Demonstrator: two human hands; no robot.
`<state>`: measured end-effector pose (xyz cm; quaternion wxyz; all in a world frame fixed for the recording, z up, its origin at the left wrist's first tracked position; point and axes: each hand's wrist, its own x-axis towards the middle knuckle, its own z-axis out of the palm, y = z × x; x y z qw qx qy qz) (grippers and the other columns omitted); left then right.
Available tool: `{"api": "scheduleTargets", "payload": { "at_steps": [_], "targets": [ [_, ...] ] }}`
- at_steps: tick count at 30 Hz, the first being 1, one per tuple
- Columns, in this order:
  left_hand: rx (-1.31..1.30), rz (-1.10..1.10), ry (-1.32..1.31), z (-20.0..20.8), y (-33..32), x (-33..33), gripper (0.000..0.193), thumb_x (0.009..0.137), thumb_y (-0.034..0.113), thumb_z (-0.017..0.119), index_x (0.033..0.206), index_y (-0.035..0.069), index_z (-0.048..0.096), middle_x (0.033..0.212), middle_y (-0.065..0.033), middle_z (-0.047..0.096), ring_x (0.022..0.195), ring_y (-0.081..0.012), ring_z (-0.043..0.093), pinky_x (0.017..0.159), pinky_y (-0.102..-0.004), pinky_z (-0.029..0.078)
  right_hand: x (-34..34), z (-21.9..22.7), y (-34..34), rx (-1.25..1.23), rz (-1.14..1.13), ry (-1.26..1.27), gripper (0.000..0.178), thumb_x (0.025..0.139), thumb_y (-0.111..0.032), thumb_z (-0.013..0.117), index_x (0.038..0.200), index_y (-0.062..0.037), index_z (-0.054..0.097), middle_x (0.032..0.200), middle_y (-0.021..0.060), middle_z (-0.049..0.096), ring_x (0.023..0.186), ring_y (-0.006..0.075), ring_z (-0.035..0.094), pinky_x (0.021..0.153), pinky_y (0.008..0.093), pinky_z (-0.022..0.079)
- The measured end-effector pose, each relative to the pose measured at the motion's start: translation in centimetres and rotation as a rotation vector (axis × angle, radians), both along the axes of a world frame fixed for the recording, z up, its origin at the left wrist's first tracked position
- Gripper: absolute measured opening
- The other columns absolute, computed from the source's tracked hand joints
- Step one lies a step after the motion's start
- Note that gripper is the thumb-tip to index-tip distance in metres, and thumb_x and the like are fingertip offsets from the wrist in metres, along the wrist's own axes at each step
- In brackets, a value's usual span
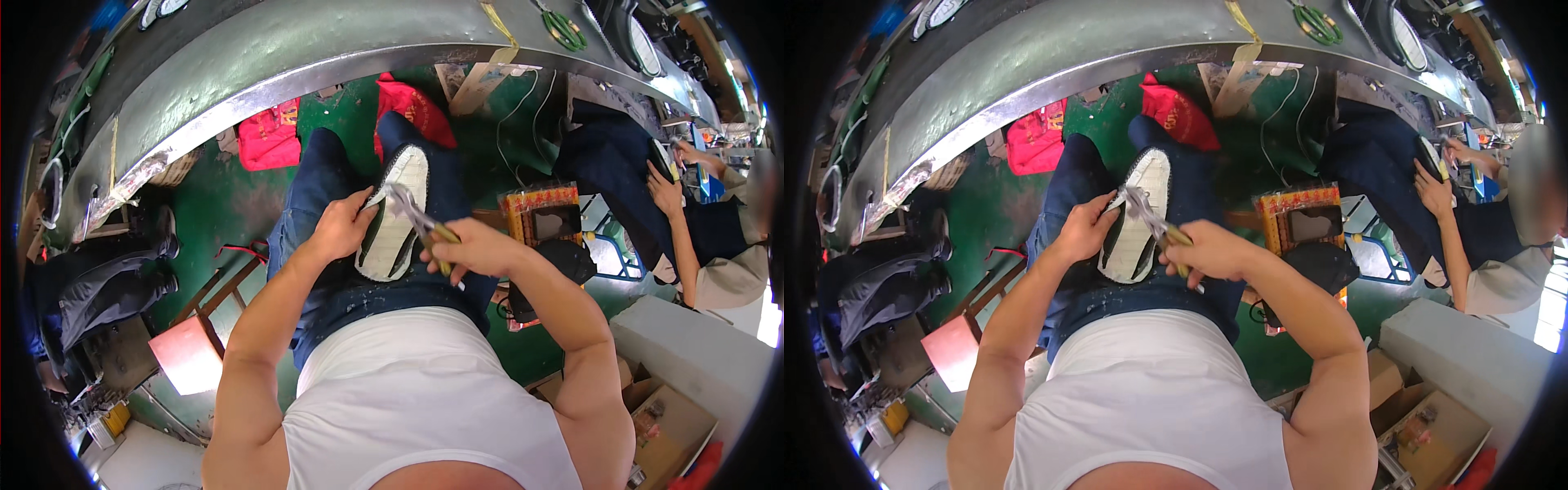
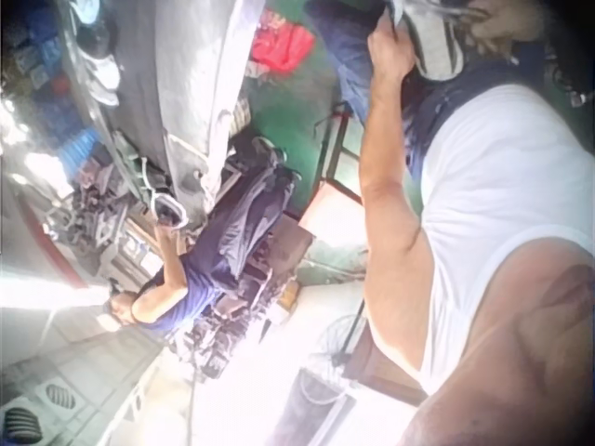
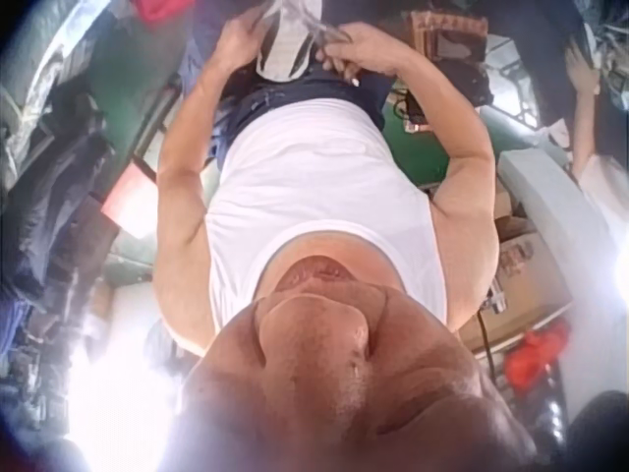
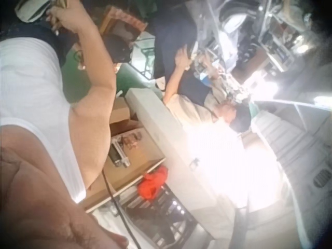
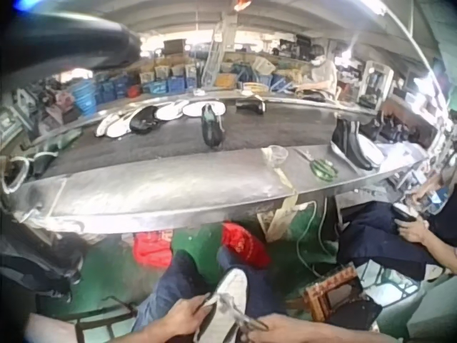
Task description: Assembling shoes by pulling the upper material around a last or sole using pliers.
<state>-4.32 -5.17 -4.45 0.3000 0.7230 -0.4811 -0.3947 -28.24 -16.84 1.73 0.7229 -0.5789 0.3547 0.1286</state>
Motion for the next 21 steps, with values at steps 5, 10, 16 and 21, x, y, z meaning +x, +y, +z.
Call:
{"api": "scheduleTargets", "payload": {
  "at_steps": [5,10,16,21],
  "targets": [
    [0.022,-0.025,-0.063,0.4,0.0,-0.5,0.043,0.098,0.022,0.053,0.134,-0.002,0.054,0.111,-0.0288,0.065,0.110,-0.0406,0.063,0.094,-0.0415,0.049,0.4,-1.4,0.9,0.283,-0.107,0.017,0.020,0.096,-0.018,0.057,0.104,0.0002,0.061,0.084,0.0095,0.066,0.077,0.0197,0.066,0.061,0.0348,0.051],
    [0.005,-0.067,0.249,-1.6,0.1,1.3,0.044,0.096,0.017,0.055,0.136,-0.001,0.053,0.115,-0.0248,0.066,0.107,-0.0382,0.064,0.093,-0.0387,0.050,1.0,-2.9,2.5,-0.554,0.095,-0.022,0.019,0.092,-0.018,0.059,0.095,0.0009,0.061,0.076,0.0118,0.065,0.070,0.0221,0.064,0.067,0.0369,0.049],
    [-0.244,0.047,-0.036,-1.9,3.4,-0.7,0.044,0.084,0.013,0.064,0.126,-0.003,0.061,0.106,-0.0186,0.067,0.096,-0.0310,0.066,0.086,-0.0327,0.052,-0.7,-0.9,0.8,-0.274,0.120,0.065,0.016,0.092,-0.017,0.062,0.095,-0.0011,0.062,0.073,0.0068,0.062,0.068,0.0154,0.060,0.064,0.0318,0.049],
    [-0.260,0.138,-0.033,-0.8,4.8,-2.2,0.036,0.081,0.007,0.065,0.115,-0.003,0.068,0.104,-0.0201,0.067,0.087,-0.0303,0.067,0.079,-0.0349,0.053,0.5,-0.8,0.8,0.067,-0.078,0.024,0.014,0.093,-0.015,0.061,0.095,-0.0012,0.061,0.074,0.0048,0.063,0.063,0.0125,0.058,0.057,0.0283,0.048]
  ]
}}
